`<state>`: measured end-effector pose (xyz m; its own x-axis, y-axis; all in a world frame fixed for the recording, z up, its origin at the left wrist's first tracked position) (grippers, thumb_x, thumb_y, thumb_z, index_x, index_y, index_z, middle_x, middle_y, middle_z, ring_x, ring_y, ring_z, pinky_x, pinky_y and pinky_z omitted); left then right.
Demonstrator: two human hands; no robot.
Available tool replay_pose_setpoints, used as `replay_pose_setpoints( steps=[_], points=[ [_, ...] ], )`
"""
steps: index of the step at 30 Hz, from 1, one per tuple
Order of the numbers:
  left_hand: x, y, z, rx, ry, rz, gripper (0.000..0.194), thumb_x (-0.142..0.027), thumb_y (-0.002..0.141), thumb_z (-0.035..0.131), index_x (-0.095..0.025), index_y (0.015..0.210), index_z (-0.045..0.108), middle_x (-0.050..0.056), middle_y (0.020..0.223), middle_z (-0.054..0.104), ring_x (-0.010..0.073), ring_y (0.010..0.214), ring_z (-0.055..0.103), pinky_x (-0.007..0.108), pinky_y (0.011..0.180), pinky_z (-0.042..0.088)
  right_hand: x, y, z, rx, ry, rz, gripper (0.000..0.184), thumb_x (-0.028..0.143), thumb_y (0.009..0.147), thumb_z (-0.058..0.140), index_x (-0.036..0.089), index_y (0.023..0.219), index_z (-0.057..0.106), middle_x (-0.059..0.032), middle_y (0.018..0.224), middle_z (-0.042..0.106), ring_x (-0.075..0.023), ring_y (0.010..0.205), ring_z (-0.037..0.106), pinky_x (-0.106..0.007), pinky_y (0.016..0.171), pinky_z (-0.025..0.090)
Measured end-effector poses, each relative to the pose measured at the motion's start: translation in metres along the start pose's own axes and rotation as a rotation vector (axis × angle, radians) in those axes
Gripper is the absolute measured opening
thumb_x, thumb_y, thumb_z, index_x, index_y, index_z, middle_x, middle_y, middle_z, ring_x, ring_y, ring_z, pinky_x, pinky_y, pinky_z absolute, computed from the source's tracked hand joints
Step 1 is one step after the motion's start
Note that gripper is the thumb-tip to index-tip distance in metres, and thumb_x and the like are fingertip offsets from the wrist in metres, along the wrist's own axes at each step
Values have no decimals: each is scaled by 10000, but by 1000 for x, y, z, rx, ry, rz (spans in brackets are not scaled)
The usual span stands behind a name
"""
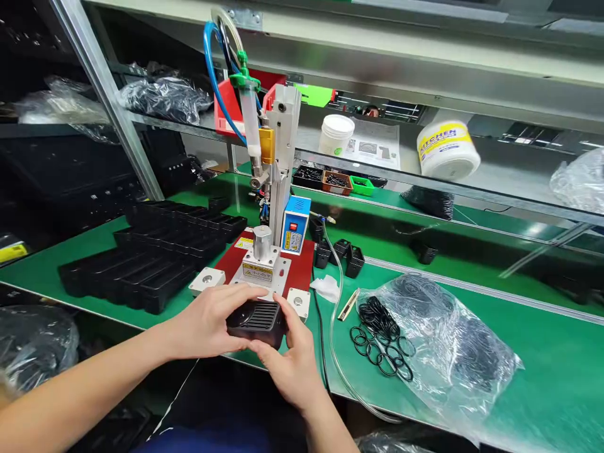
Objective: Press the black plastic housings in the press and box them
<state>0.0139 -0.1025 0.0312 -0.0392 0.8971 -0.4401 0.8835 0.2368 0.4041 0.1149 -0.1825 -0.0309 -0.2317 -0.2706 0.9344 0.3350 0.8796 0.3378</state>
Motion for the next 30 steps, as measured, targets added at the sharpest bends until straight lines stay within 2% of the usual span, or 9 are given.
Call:
replay_pose_setpoints(
  steps=[4, 7, 10, 14, 17, 19, 21, 27, 30],
  points=[
    [26, -12, -2, 52, -139, -148, 588, -406, 749, 720, -226, 1254, 479, 83, 1194, 610, 236, 1058, 595, 368, 895, 483, 0, 4, -3, -74, 64, 1, 617, 298, 786, 728, 310, 1336, 450, -56, 1368, 511, -228, 1232, 526, -385, 1052, 453],
    [38, -24, 13, 105, -353, -236, 558, -423, 796, 669, -239, 1282, 464, 76, 1228, 586, 229, 1071, 579, 365, 910, 479, 14, 10, -1, -141, 1, -44, 599, 312, 781, 729, 276, 1315, 460, -73, 1303, 554, -218, 1195, 548, -366, 1008, 491],
    [37, -37, 42, 166, -615, -321, 582, -476, 818, 630, -224, 1306, 438, 68, 1068, 622, 186, 855, 612, 308, 739, 517, 24, 16, 6, -167, -73, -75, 582, 320, 769, 734, 264, 1291, 484, -74, 1242, 584, -218, 1148, 574, -361, 957, 524],
    [24, -55, 77, 235, -986, -547, 652, -623, 860, 467, -187, 1329, 347, 10, 791, 548, 74, 487, 507, 197, 443, 427, 13, 23, 10, -165, 75, -4, 507, 305, 779, 705, 231, 1245, 519, -95, 1209, 599, -227, 1093, 610, -359, 883, 565],
    [15, -61, 85, 248, -1138, -663, 675, -669, 851, 431, -192, 1316, 324, 5, 788, 540, 56, 444, 505, 158, 389, 396, -3, 26, 11, -162, 201, 109, 415, 324, 779, 694, 215, 1158, 566, -63, 1017, 655, -178, 825, 665, -293, 665, 599],
    [11, -62, 87, 260, -1206, -698, 640, -660, 866, 407, -198, 1304, 336, 8, 783, 556, 56, 434, 510, 147, 373, 391, -11, 26, 12, -157, 247, 173, 364, 347, 788, 680, 209, 1111, 582, -19, 859, 646, -123, 612, 606, -260, 543, 569],
    [10, -62, 89, 256, -1278, -719, 611, -640, 882, 395, -197, 1300, 345, 11, 767, 570, 60, 423, 511, 142, 359, 384, -14, 26, 12, -159, 270, 204, 350, 363, 792, 673, 205, 1092, 584, 9, 780, 618, -96, 524, 543, -258, 512, 551],
    [7, -62, 94, 198, -1450, -726, 596, -610, 887, 425, -185, 1299, 354, 24, 751, 592, 70, 421, 522, 145, 365, 380, -20, 25, 16, -145, 326, 228, 377, 391, 788, 672, 211, 1100, 561, 18, 746, 590, -107, 525, 530, -277, 504, 548],
    [4, -63, 97, 213, -1492, -701, 593, -603, 890, 429, -189, 1304, 339, 30, 766, 596, 76, 443, 540, 142, 373, 367, -20, 24, 16, -136, 296, 224, 385, 390, 814, 642, 216, 1143, 544, 7, 762, 601, -118, 540, 547, -277, 499, 547]
  ],
)
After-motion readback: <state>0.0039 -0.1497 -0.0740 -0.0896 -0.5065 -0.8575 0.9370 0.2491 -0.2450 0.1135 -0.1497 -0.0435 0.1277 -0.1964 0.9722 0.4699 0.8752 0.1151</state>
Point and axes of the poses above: each hand's wrist, its own y-axis towards the middle knuckle, its own z-axis out of the palm, x = y × z, the point moved 9 cm from there along y, towards the middle knuckle
